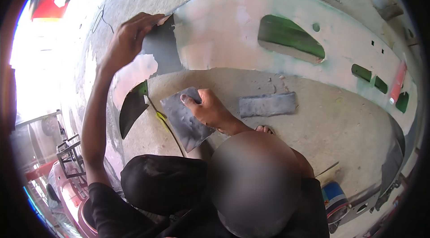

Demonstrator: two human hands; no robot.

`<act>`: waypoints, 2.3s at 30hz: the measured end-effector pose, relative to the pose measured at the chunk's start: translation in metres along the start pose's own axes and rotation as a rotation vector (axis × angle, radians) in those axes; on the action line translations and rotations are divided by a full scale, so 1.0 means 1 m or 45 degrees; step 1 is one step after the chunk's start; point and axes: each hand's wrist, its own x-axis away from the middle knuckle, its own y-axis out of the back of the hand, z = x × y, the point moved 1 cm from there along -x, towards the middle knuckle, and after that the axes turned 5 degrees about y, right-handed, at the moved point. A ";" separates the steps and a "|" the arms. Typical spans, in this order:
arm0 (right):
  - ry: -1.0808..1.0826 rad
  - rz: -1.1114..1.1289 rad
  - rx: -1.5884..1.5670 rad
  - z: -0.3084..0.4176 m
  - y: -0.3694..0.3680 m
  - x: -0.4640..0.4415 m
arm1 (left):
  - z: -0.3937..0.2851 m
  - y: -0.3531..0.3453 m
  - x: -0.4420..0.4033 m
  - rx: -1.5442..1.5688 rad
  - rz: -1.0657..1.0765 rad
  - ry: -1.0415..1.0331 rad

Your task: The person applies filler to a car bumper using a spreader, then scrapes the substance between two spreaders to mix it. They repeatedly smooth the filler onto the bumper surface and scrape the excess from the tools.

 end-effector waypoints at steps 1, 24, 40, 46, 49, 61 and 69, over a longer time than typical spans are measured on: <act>0.004 0.010 0.007 -0.004 0.000 -0.002 | -0.005 -0.005 0.006 -0.060 -0.046 -0.043; 0.125 -0.002 0.064 -0.009 -0.021 -0.006 | -0.011 -0.055 0.073 -0.391 -0.168 -0.206; -0.062 0.217 0.521 -0.024 -0.020 0.011 | -0.069 -0.001 0.143 -0.144 -0.098 -0.121; -0.044 0.155 0.471 -0.014 -0.029 0.012 | -0.002 0.042 0.117 1.054 -0.136 0.765; -0.086 0.154 0.315 -0.021 -0.023 0.012 | 0.013 0.042 0.110 1.084 -0.035 0.766; -0.153 0.096 0.287 -0.018 -0.021 0.005 | 0.039 -0.001 0.065 -0.060 -0.300 0.014; -0.088 0.048 0.261 -0.031 -0.019 -0.008 | 0.042 -0.043 0.081 -0.414 -0.244 -0.062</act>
